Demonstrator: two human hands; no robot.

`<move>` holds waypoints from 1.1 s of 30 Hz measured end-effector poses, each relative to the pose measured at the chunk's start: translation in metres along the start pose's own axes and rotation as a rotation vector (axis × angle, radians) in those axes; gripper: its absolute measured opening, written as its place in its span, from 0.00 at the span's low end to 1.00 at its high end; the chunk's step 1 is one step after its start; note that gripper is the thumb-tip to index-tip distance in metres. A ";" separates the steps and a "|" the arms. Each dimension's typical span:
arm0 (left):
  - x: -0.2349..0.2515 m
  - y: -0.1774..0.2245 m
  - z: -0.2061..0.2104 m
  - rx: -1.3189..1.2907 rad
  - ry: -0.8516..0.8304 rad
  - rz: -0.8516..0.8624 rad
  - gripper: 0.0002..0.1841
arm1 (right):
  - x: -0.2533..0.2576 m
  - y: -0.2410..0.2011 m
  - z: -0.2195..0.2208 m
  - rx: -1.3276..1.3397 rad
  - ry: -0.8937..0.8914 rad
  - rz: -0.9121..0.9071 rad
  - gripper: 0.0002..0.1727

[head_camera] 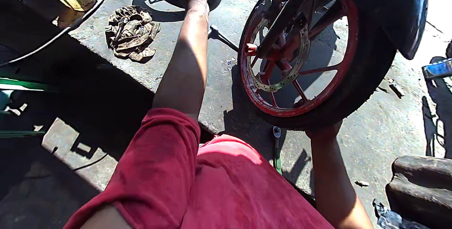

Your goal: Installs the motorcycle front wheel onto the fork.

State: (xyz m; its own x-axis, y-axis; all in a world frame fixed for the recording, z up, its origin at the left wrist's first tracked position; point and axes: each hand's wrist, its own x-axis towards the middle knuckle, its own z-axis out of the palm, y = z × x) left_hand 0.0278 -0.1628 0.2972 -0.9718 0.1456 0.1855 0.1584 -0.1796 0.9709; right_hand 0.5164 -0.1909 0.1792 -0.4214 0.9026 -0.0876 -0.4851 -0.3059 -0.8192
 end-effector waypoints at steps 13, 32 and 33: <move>-0.081 -0.206 -0.233 0.060 0.139 -0.477 0.22 | -0.034 0.107 0.157 -0.147 0.014 -0.006 0.34; -0.082 0.005 -0.113 0.473 -0.646 0.367 0.42 | 0.050 0.140 0.189 -0.691 -0.358 -0.036 0.14; -0.077 0.000 -0.112 0.427 -0.663 0.366 0.42 | 0.054 0.137 0.161 -0.748 -0.375 -0.004 0.13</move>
State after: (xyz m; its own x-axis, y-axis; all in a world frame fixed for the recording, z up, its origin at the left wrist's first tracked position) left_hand 0.0827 -0.2827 0.2658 -0.5661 0.7106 0.4178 0.6220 0.0356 0.7822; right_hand 0.3039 -0.2326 0.1532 -0.7122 0.7020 0.0021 0.0936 0.0979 -0.9908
